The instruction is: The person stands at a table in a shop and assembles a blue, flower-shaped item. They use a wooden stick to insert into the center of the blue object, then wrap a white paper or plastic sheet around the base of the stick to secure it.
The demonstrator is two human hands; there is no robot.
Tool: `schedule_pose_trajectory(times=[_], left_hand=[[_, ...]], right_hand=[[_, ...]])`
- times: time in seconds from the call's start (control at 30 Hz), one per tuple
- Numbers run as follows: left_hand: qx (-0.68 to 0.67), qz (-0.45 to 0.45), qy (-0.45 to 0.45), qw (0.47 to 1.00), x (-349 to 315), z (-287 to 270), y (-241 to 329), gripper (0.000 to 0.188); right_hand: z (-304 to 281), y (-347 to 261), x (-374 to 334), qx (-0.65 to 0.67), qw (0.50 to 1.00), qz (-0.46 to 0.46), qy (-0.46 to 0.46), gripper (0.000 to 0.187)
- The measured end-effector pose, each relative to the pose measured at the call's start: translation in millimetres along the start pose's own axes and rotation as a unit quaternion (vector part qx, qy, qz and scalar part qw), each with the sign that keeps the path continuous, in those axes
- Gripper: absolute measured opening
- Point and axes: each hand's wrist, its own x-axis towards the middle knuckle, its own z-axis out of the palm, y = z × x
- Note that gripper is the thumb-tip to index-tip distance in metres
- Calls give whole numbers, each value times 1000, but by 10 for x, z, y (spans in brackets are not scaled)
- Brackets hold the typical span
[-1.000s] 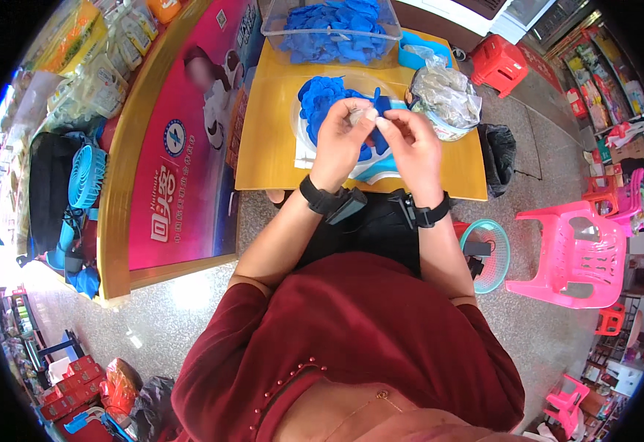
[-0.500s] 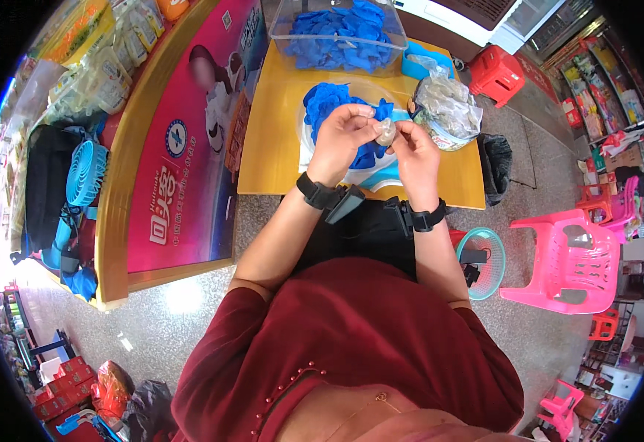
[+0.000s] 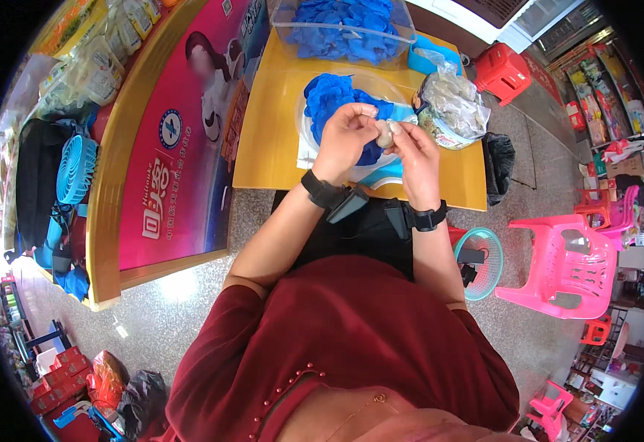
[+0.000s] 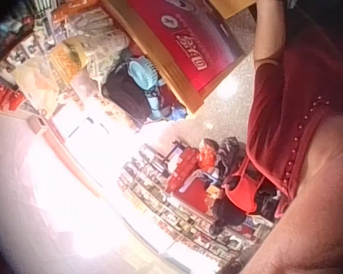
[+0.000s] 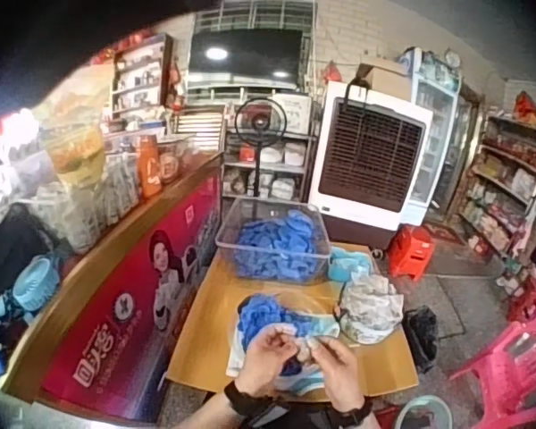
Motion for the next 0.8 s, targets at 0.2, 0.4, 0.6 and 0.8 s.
schedule_pose_trajectory(times=[0.2, 0.4, 0.6, 0.8], left_hand=[[-98, -78, 2, 992, 15, -30, -21, 18], [-56, -32, 7, 998, 7, -25, -54, 18], [-13, 27, 27, 999, 20, 13, -30, 16], [190, 72, 63, 977, -64, 101, -24, 18]], right_hand=[[-99, 110, 84, -89, 996, -5, 22, 17], [-35, 57, 17, -22, 1000, -13, -16, 15], [-36, 70, 39, -149, 982, -109, -41, 16], [17, 138, 98, -246, 960, -135, 18, 16]])
